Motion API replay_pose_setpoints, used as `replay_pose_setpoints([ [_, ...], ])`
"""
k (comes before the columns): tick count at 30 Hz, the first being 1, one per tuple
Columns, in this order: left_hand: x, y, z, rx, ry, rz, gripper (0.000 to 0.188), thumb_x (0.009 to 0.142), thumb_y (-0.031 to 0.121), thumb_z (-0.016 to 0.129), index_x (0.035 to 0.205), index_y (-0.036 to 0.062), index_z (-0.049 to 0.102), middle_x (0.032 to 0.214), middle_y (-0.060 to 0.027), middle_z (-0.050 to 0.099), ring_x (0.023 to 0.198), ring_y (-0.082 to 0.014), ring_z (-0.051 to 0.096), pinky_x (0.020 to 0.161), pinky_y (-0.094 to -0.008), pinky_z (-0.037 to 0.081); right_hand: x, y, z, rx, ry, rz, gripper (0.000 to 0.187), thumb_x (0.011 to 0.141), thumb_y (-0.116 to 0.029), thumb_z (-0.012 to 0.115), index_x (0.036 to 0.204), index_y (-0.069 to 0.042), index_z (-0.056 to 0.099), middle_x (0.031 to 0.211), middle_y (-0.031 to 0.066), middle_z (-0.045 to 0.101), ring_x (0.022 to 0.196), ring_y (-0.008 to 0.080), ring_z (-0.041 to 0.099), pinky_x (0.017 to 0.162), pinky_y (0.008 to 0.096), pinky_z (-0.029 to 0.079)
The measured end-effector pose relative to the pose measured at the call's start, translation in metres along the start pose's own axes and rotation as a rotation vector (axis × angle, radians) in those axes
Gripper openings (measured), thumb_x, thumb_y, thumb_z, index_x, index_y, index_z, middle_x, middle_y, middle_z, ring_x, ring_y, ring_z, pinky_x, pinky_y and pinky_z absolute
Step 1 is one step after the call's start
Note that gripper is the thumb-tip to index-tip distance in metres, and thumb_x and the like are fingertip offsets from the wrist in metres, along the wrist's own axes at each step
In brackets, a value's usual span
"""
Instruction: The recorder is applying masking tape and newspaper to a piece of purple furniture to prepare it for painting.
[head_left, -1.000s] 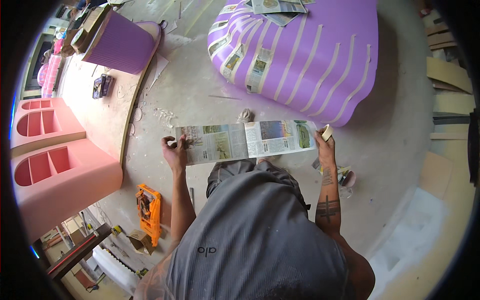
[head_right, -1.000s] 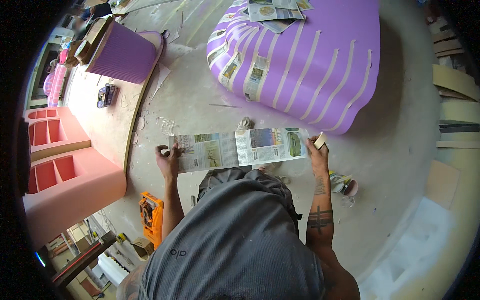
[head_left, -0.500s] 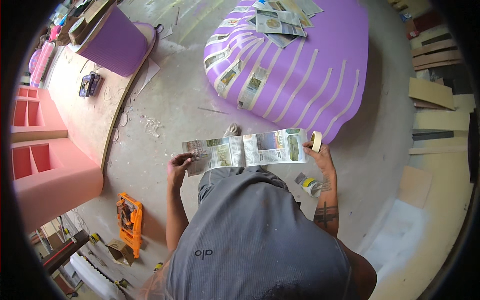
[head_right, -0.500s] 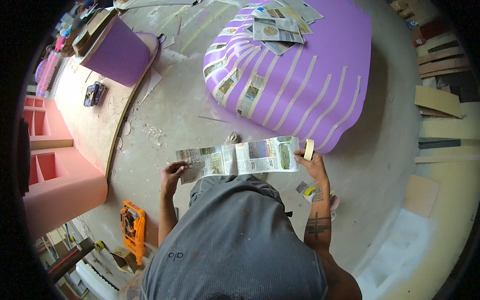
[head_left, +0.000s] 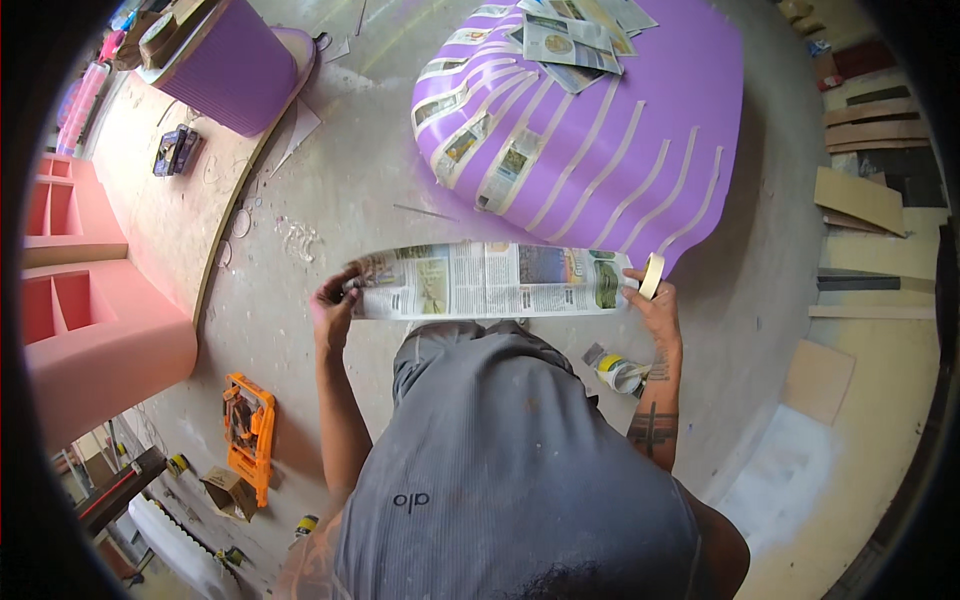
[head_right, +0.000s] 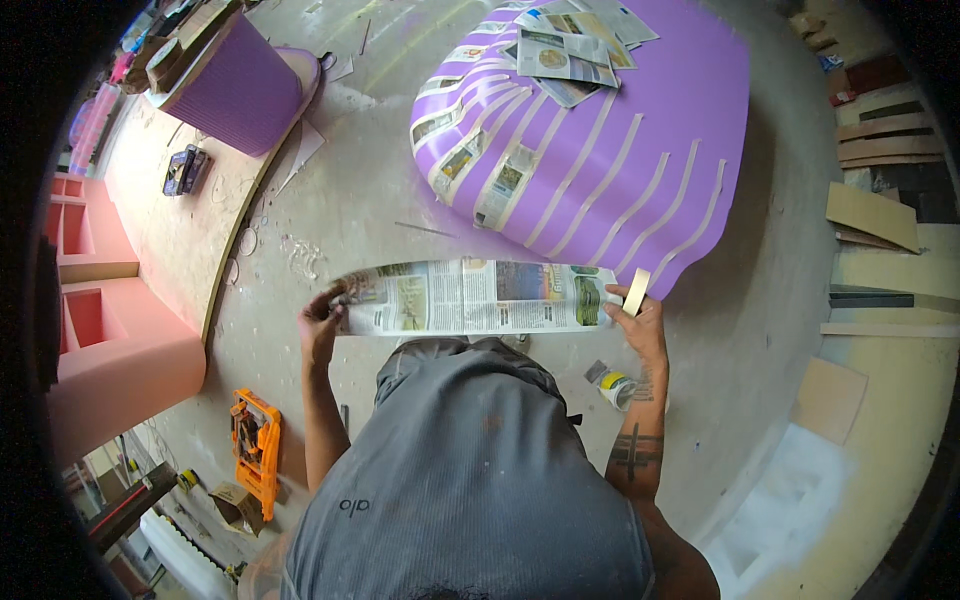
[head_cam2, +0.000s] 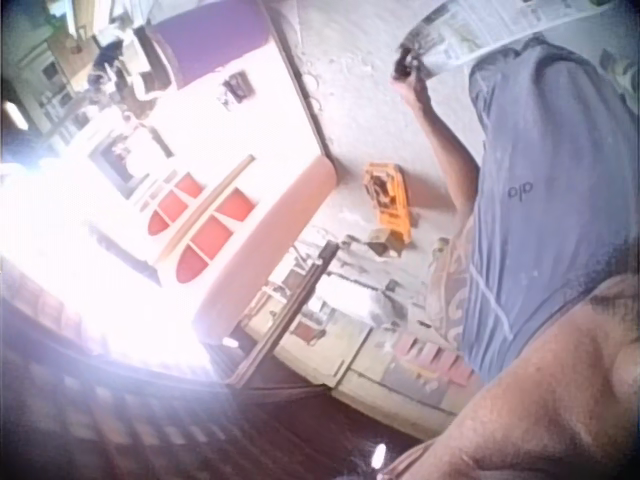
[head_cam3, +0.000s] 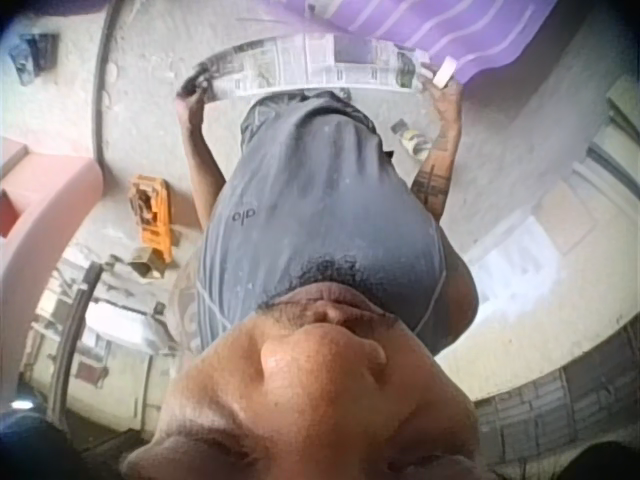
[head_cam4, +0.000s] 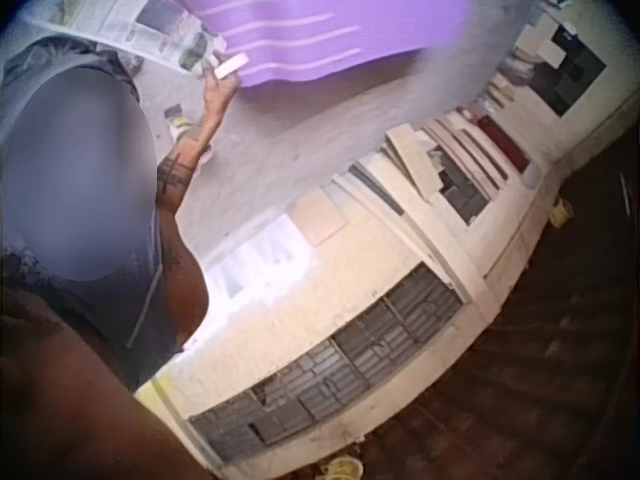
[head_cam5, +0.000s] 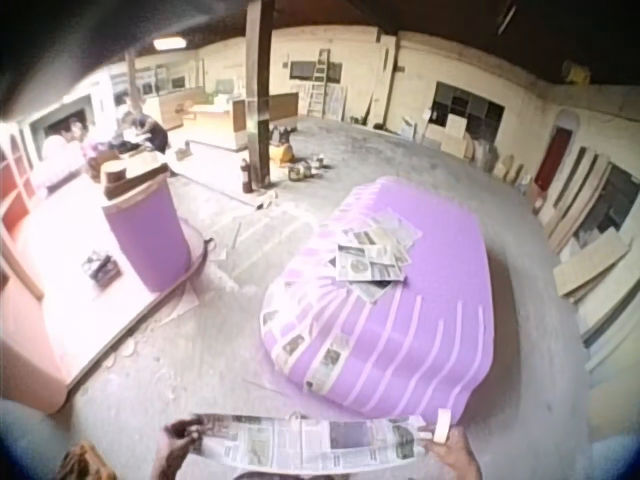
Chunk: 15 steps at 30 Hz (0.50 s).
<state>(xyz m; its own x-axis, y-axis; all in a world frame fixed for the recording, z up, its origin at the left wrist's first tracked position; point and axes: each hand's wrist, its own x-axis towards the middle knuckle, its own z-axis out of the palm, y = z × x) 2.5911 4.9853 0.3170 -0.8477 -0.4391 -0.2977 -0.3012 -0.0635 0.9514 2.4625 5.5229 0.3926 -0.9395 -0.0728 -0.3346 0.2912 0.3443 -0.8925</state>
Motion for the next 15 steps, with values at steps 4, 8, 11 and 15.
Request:
replay_pose_setpoints([
  [4, 0.013, 0.014, 0.004, 0.107, 0.042, 0.059, 0.037, 0.088, -0.016, 0.057, 0.122, -0.0050, 0.068, 0.116, -0.0108, 0.073, 0.105, -0.0139, 0.066, 0.094, -0.0258, 0.049, -0.002, 0.007, -0.004, 0.004, 0.006, -0.050, 0.030, 0.085, -0.007, 0.080, 0.114, -0.001, 0.074, 0.083, -0.0008, 0.069, 0.072, 0.0065, 0.058, 0.066, 0.0239, 0.046],
  [8, 0.015, 0.026, 0.006, 0.189, 0.086, 0.057, 0.037, 0.089, -0.015, 0.057, 0.122, -0.0029, 0.070, 0.113, -0.0091, 0.073, 0.100, -0.0122, 0.065, 0.092, -0.0255, 0.049, -0.005, 0.004, -0.005, -0.061, 0.074, -0.087, 0.028, 0.084, -0.010, 0.082, 0.110, -0.001, 0.075, 0.079, -0.0021, 0.066, 0.071, 0.0071, 0.056, 0.065, 0.0244, 0.045],
  [11, 0.017, 0.031, 0.007, 0.241, 0.103, 0.163, 0.035, 0.089, -0.013, 0.058, 0.120, -0.0020, 0.071, 0.110, -0.0089, 0.074, 0.098, -0.0122, 0.065, 0.090, -0.0260, 0.049, -0.007, 0.001, -0.003, -0.073, 0.124, -0.115, 0.022, 0.085, -0.013, 0.083, 0.103, -0.001, 0.076, 0.077, -0.0026, 0.064, 0.069, 0.0078, 0.055, 0.064, 0.0245, 0.044],
  [15, 0.019, 0.038, 0.010, 0.268, 0.157, 0.122, 0.031, 0.089, -0.010, 0.059, 0.116, -0.0017, 0.072, 0.105, -0.0087, 0.075, 0.096, -0.0128, 0.066, 0.089, -0.0264, 0.050, -0.007, 0.003, -0.003, -0.118, 0.129, -0.107, 0.018, 0.086, -0.014, 0.082, 0.098, -0.001, 0.075, 0.077, -0.0011, 0.066, 0.070, 0.0083, 0.056, 0.065, 0.0247, 0.046],
])
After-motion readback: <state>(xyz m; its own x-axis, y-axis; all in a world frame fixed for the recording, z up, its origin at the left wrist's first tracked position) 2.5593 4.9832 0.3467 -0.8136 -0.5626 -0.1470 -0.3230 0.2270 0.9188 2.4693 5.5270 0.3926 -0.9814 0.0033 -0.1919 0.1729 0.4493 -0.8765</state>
